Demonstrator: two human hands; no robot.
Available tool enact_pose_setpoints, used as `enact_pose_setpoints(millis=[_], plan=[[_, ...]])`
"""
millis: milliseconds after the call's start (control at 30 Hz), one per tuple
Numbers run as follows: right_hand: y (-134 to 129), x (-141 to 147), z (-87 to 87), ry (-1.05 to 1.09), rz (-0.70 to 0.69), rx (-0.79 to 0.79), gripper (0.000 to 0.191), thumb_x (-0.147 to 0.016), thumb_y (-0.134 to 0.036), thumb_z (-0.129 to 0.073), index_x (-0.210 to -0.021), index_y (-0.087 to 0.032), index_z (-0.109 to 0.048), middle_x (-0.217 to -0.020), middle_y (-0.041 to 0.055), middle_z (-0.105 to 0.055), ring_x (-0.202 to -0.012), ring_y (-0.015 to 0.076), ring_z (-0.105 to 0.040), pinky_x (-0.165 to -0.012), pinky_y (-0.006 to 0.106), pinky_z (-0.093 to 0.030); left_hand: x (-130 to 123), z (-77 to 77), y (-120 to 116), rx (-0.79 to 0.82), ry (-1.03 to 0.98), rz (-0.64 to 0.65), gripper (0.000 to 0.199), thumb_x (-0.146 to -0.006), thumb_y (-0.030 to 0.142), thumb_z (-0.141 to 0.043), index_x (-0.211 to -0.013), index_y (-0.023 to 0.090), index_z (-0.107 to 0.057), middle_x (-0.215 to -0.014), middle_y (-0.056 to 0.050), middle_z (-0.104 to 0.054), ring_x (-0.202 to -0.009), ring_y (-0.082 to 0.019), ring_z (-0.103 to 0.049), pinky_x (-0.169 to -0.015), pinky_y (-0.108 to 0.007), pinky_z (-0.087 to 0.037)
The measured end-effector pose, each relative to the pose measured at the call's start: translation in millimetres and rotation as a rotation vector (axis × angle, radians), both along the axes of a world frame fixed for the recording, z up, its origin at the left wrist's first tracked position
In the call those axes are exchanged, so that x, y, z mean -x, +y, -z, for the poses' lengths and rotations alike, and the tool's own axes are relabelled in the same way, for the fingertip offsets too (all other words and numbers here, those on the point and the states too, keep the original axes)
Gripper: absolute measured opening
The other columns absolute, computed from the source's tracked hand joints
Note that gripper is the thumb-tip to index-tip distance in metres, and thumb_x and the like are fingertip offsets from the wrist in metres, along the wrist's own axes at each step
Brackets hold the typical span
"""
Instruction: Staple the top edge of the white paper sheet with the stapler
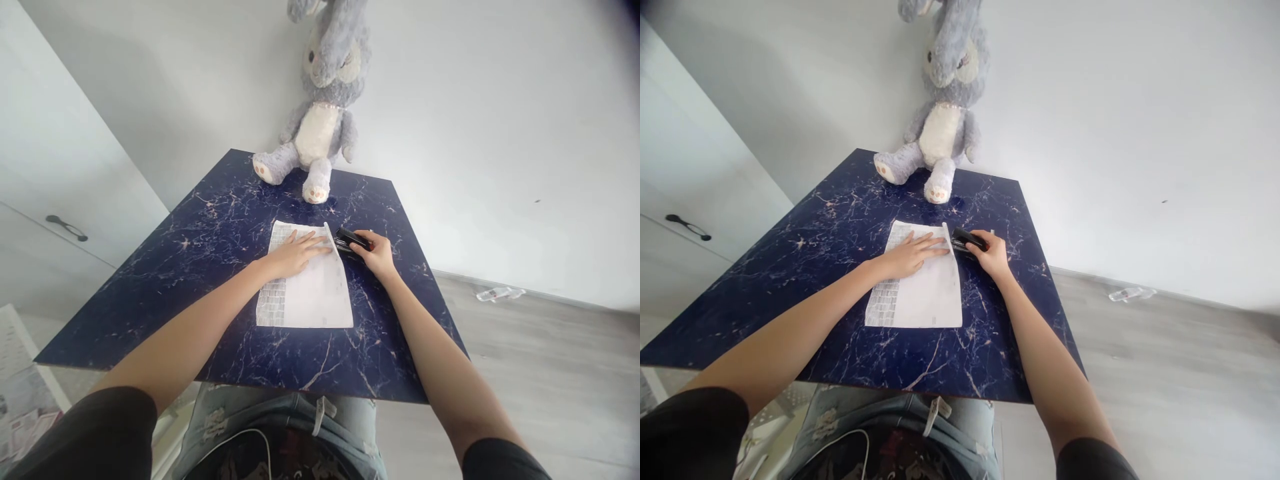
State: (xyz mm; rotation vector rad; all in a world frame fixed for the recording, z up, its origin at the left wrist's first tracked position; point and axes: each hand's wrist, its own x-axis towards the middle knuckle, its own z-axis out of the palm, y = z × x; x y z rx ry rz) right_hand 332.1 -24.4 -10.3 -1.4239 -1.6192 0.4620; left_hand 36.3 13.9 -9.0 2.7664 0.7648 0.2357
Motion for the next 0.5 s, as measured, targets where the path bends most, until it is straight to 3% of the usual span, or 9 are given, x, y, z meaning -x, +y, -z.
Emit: enact_pose_setpoints(millis=[133,333,500], plan=[[-0.8,-1.2,-0.7,0.01,-0.029,-0.024,0.036,-0.081,-0.042,-0.075,-0.109,-0.019,-0.077,-0.106,0.0072,-0.079,-0.092,0.0263,-0.072,-0.088,0.043,-0.056,-0.6,-1.4,-2.4,0.028,0.051,-0.023,0.09,-0.09,-0.002,-0.038,-0.166,0.045,-0.029,-0.178,0.004,-0.015,-0.164,-0.038,-0.014,-0.125,-0.075,-0.011],[0.3,-6.6,2.8,0.001,-0.139,0.024,0.038,-0.081,-0.047,-0.076,-0.11,-0.021,-0.077,-0.107,0.0067,-0.079,-0.094,0.0267,-0.072,-0.09,0.044,-0.056,-0.3,-7.7,-8.5,-0.065,0.036,-0.049,0.083,-0.091,0.001,-0.043,-0.163,0.042,-0.041,-0.168,-0.004,-0.043,-0.149,-0.039,-0.04,-0.123,-0.077,-0.011],[0.1,-8.3,2.0,-0.001,-0.133,0.034,0.039,-0.081,-0.047,-0.077,-0.11,-0.022,-0.076,-0.107,0.0067,-0.079,-0.094,0.0266,-0.072,-0.089,0.044,-0.056,-1.4,-3.6,-10.5,-0.027,0.011,-0.016,0.089,-0.088,-0.003,-0.044,-0.159,0.051,-0.044,-0.174,0.004,-0.03,-0.157,-0.04,-0.029,-0.123,-0.078,-0.009]])
